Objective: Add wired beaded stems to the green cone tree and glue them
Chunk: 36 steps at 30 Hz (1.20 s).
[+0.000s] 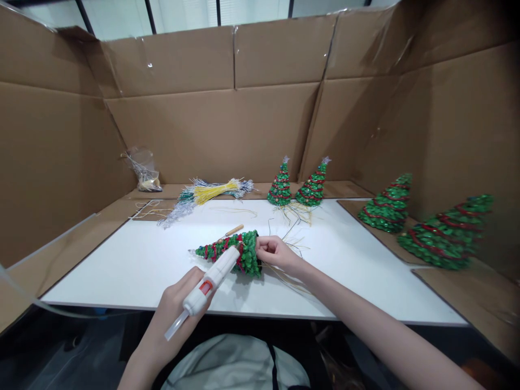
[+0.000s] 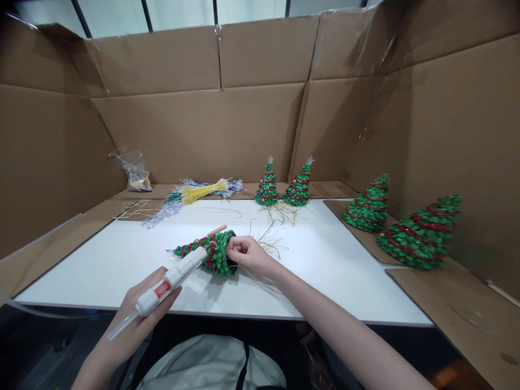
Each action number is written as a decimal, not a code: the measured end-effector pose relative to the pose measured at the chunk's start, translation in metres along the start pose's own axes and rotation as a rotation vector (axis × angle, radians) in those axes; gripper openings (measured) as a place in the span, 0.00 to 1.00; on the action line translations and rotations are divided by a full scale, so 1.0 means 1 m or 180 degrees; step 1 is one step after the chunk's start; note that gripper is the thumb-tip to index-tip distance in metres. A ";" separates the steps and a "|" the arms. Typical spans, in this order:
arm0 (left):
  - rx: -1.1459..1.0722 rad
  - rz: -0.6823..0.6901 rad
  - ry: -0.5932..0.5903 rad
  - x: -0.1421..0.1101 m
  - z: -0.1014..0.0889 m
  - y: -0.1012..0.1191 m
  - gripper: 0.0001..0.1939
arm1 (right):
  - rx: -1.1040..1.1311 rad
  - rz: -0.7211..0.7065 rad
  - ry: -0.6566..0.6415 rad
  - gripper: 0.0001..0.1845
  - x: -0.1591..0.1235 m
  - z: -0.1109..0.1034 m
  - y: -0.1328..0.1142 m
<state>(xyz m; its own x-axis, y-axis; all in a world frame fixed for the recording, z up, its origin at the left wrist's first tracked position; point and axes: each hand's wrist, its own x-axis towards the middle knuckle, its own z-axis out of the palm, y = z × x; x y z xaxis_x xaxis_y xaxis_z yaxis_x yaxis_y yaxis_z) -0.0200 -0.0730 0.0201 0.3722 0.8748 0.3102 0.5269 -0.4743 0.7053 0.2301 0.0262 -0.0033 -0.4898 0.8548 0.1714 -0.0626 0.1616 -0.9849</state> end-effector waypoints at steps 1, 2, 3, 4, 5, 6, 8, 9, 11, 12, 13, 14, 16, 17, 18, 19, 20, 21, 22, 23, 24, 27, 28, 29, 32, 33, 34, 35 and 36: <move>0.0007 0.0008 -0.0001 0.000 0.000 -0.001 0.08 | 0.0011 -0.0002 -0.0003 0.21 0.000 0.000 0.000; 0.0015 0.0012 0.0000 0.000 0.001 -0.001 0.08 | 0.0023 -0.0003 -0.0008 0.21 0.000 0.000 0.000; 0.0024 0.0013 0.0000 0.000 0.001 -0.001 0.08 | 0.0036 -0.0003 -0.0011 0.21 0.000 0.000 -0.001; 0.0034 0.0012 0.0001 0.000 0.001 -0.001 0.08 | 0.0044 -0.0005 -0.0015 0.21 0.000 0.000 -0.001; 0.0049 0.0016 0.0004 0.001 0.001 -0.001 0.08 | 0.0047 -0.0011 -0.0019 0.21 0.000 0.000 -0.001; 0.0073 0.0022 0.0002 0.001 0.001 -0.001 0.09 | 0.0047 -0.0015 -0.0025 0.21 0.000 0.000 -0.001; 0.0137 0.0024 0.0002 0.001 0.001 -0.001 0.09 | 0.0034 -0.0014 -0.0051 0.20 0.001 0.000 0.000; 0.0171 0.0009 -0.0007 0.001 0.001 0.000 0.09 | 0.0027 -0.0010 -0.0059 0.20 0.001 0.000 0.000; 0.0218 -0.0043 -0.0019 0.001 0.000 0.000 0.09 | 0.0016 -0.0005 -0.0055 0.20 0.001 -0.001 0.001; 0.0225 -0.0066 -0.0025 0.001 0.000 0.001 0.10 | 0.0012 -0.0012 -0.0051 0.20 0.001 -0.001 0.001; 0.0224 -0.0079 -0.0030 0.001 -0.001 0.001 0.10 | 0.0007 -0.0024 -0.0046 0.20 0.001 -0.001 0.001; 0.0216 -0.0078 -0.0036 0.001 -0.001 0.001 0.10 | 0.0005 -0.0034 -0.0040 0.20 0.001 -0.001 0.001; 0.0194 -0.0046 -0.0053 0.001 -0.001 0.001 0.10 | 0.0005 -0.0038 -0.0041 0.20 0.001 -0.002 0.002; 0.0187 -0.0023 -0.0059 0.001 -0.001 0.000 0.10 | 0.0005 -0.0030 -0.0050 0.20 0.001 -0.002 0.002; 0.0180 0.0000 -0.0060 0.001 -0.001 0.000 0.10 | 0.0001 -0.0021 -0.0058 0.19 0.001 -0.002 0.002; 0.0171 0.0018 -0.0053 0.001 -0.002 0.000 0.09 | 0.0000 -0.0014 -0.0063 0.19 0.001 -0.002 0.002; 0.0163 0.0028 -0.0047 0.001 -0.002 0.000 0.09 | 0.0006 -0.0014 -0.0065 0.19 0.001 -0.001 0.002; 0.0156 0.0032 -0.0037 0.001 -0.002 0.000 0.09 | 0.0015 -0.0015 -0.0060 0.20 0.001 -0.001 0.002; 0.0152 0.0030 -0.0029 0.001 -0.002 0.000 0.09 | 0.0030 -0.0017 -0.0052 0.20 0.001 -0.001 0.001; 0.0151 0.0024 -0.0028 0.001 -0.002 0.000 0.09 | 0.0040 -0.0020 -0.0042 0.20 0.001 -0.001 0.001; 0.0156 0.0022 -0.0030 0.001 -0.002 0.000 0.09 | 0.0042 -0.0023 -0.0037 0.20 0.001 -0.001 0.000; 0.0180 0.0024 -0.0047 0.001 -0.002 -0.001 0.09 | 0.0023 -0.0014 -0.0041 0.20 0.001 -0.001 0.000; 0.0182 0.0023 -0.0047 0.001 -0.002 -0.002 0.09 | 0.0022 -0.0014 -0.0047 0.20 0.001 -0.001 0.000; 0.0181 0.0018 -0.0044 0.001 -0.002 -0.002 0.09 | 0.0024 -0.0014 -0.0055 0.20 0.001 -0.001 0.000; 0.0170 -0.0021 -0.0043 0.000 -0.003 -0.001 0.09 | 0.0028 -0.0023 -0.0056 0.19 0.001 -0.001 0.001; 0.0169 -0.0041 -0.0042 -0.001 -0.004 0.000 0.09 | 0.0028 -0.0023 -0.0046 0.19 0.001 -0.001 0.001; 0.0170 -0.0063 -0.0035 -0.001 -0.004 0.000 0.09 | 0.0028 -0.0026 -0.0035 0.19 0.000 -0.001 0.001; 0.0171 -0.0080 -0.0022 -0.001 -0.004 0.001 0.09 | 0.0033 -0.0034 -0.0025 0.19 0.000 -0.001 0.001; 0.0171 -0.0091 -0.0009 -0.002 -0.005 0.001 0.09 | 0.0032 -0.0040 -0.0028 0.19 0.000 -0.002 0.001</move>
<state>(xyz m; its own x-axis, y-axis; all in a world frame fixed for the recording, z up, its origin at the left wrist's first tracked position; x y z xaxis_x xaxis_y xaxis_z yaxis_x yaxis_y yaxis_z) -0.0239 -0.0743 0.0231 0.3584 0.8879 0.2885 0.5777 -0.4537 0.6785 0.2312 0.0274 -0.0044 -0.4966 0.8484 0.1834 -0.0774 0.1672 -0.9829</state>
